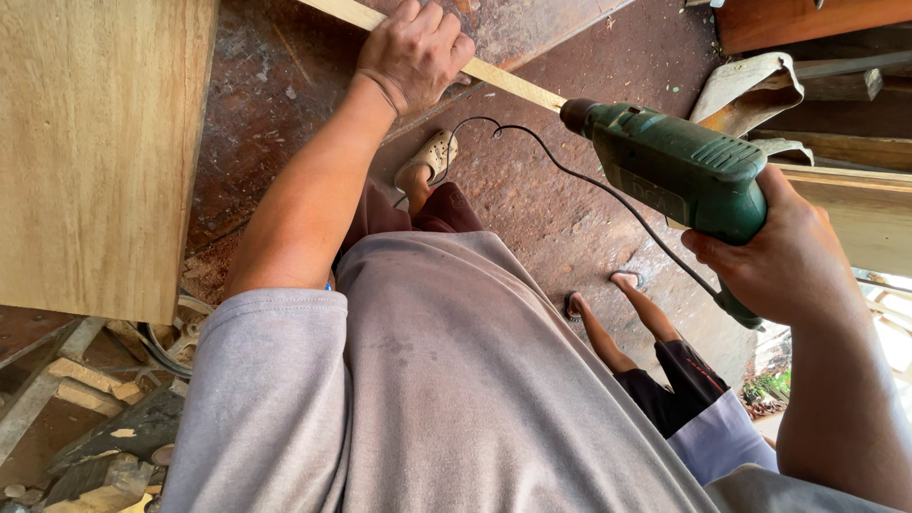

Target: The person drills holes into a wooden plank using a green power drill. They then use a knife to scrape a reddish substance from a wooden board and scoop a white paste from a can to apply it to the board.

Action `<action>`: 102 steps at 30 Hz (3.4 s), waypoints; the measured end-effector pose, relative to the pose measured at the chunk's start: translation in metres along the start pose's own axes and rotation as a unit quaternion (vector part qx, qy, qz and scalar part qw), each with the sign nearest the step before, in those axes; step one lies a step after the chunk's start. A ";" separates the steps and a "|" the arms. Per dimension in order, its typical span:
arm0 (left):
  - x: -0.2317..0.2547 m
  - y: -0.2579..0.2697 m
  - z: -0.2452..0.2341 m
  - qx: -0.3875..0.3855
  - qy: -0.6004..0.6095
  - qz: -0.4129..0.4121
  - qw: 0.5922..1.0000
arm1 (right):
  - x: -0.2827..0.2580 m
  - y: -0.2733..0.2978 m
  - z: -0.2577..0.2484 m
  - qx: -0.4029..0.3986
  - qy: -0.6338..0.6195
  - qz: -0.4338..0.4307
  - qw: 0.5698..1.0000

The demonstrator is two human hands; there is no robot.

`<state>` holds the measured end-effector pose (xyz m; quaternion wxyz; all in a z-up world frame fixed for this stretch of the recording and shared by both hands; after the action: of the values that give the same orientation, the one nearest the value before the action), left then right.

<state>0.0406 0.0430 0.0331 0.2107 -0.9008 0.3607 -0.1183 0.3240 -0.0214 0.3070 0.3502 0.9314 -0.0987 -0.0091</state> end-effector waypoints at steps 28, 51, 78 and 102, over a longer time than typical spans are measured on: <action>-0.002 0.000 0.004 -0.012 0.025 -0.002 1.000 | -0.015 -0.006 -0.001 -0.009 -0.027 -0.007 1.000; 0.000 -0.006 0.002 -0.037 -0.003 0.003 0.999 | 0.002 0.007 -0.003 -0.009 -0.021 0.000 1.000; -0.132 0.071 -0.018 -0.383 0.065 -0.123 0.913 | 0.101 0.152 0.144 0.176 -0.693 0.012 0.699; 0.012 -0.033 -0.002 -0.120 0.037 0.094 0.988 | 0.078 0.119 0.144 0.116 -0.503 0.018 0.856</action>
<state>0.0682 0.0558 0.0514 0.0976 -0.8767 0.4630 -0.0871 0.3665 -0.2173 0.2797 0.1422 0.8320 -0.2787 -0.4581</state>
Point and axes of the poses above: each hand's wrist, its own y-axis away from the middle knuckle, its own z-axis out of the palm, x = y × z, the point moved 7 cm from there along -y, towards the middle knuckle, and after that the axes turned 2 degrees about -x, right-handed, at the moved point
